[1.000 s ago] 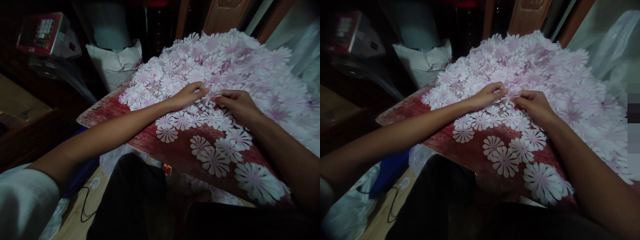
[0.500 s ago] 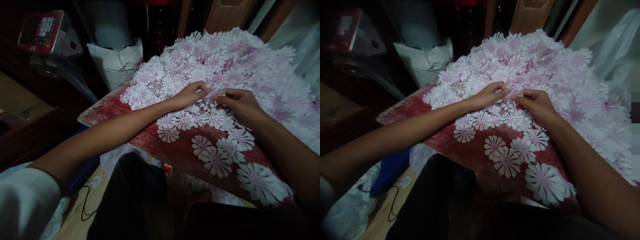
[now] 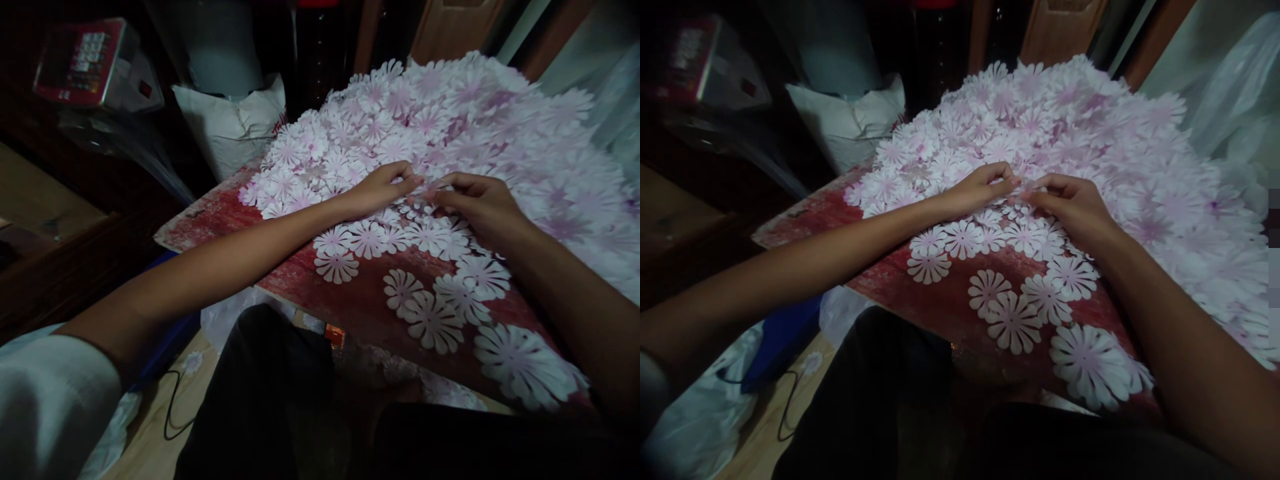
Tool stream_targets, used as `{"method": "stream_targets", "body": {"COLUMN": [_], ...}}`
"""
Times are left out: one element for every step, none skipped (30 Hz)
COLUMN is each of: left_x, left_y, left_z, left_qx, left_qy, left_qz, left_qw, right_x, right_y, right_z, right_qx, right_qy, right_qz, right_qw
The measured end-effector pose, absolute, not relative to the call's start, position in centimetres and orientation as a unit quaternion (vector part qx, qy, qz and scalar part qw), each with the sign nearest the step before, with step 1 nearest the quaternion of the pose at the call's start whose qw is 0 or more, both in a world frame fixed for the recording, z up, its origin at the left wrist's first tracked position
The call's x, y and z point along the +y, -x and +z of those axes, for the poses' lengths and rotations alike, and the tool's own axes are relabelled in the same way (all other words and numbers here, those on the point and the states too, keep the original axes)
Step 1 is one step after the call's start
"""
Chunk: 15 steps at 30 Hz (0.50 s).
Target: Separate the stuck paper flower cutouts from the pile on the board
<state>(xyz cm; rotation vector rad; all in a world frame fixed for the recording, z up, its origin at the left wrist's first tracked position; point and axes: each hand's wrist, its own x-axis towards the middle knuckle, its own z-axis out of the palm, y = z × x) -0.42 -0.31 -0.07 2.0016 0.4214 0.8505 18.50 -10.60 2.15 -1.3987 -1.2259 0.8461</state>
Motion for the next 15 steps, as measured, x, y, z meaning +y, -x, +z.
{"method": "stream_targets", "body": {"left_x": [-0.21,-0.11,0.00,0.09,0.17,0.23,0.25,0.25,0.21,0.15,0.08,-0.01,-0.11,-0.20,-0.29], "left_y": [0.42,0.41,0.40,0.38,0.36,0.35,0.34,0.35,0.37,0.39,0.42,0.45,0.48,0.50,0.52], "left_z": [-0.09,-0.12,-0.16,-0.21,-0.27,-0.31,-0.35,-0.36,-0.34,-0.29,-0.22,-0.14,-0.04,0.05,0.14], "left_qx": [0.170,0.170,0.171,0.171,0.170,0.169,0.169,0.169,0.170,0.172,0.176,0.180,0.185,0.190,0.194], "left_qy": [-0.810,-0.811,-0.812,-0.812,-0.813,-0.813,-0.813,-0.813,-0.813,-0.813,-0.814,-0.814,-0.815,-0.814,-0.812], "left_qz": [0.342,0.340,0.339,0.339,0.339,0.338,0.337,0.336,0.334,0.334,0.333,0.331,0.329,0.327,0.325], "left_qw": [0.446,0.444,0.443,0.442,0.442,0.443,0.444,0.445,0.446,0.445,0.443,0.441,0.441,0.441,0.444], "right_x": [-10.58,-10.57,-10.56,-10.57,-10.59,-10.62,-10.66,-10.71,-10.75,-10.79,-10.82,-10.84,-10.85,-10.86,-10.86], "right_y": [-18.55,-18.59,-18.62,-18.62,-18.60,-18.56,-18.51,-18.44,-18.37,-18.31,-18.25,-18.19,-18.14,-18.10,-18.05], "right_z": [2.10,2.04,1.99,1.96,1.95,1.96,1.99,2.03,2.09,2.14,2.19,2.23,2.26,2.27,2.27], "right_qx": [-0.513,-0.514,-0.514,-0.515,-0.517,-0.518,-0.519,-0.518,-0.518,-0.518,-0.518,-0.518,-0.519,-0.519,-0.517], "right_qy": [0.584,0.583,0.582,0.582,0.582,0.583,0.583,0.584,0.583,0.581,0.579,0.576,0.574,0.572,0.572], "right_qz": [0.353,0.353,0.354,0.353,0.351,0.348,0.346,0.345,0.345,0.346,0.348,0.350,0.351,0.351,0.351], "right_qw": [0.521,0.521,0.521,0.521,0.521,0.520,0.520,0.521,0.522,0.524,0.525,0.526,0.528,0.529,0.531]}}
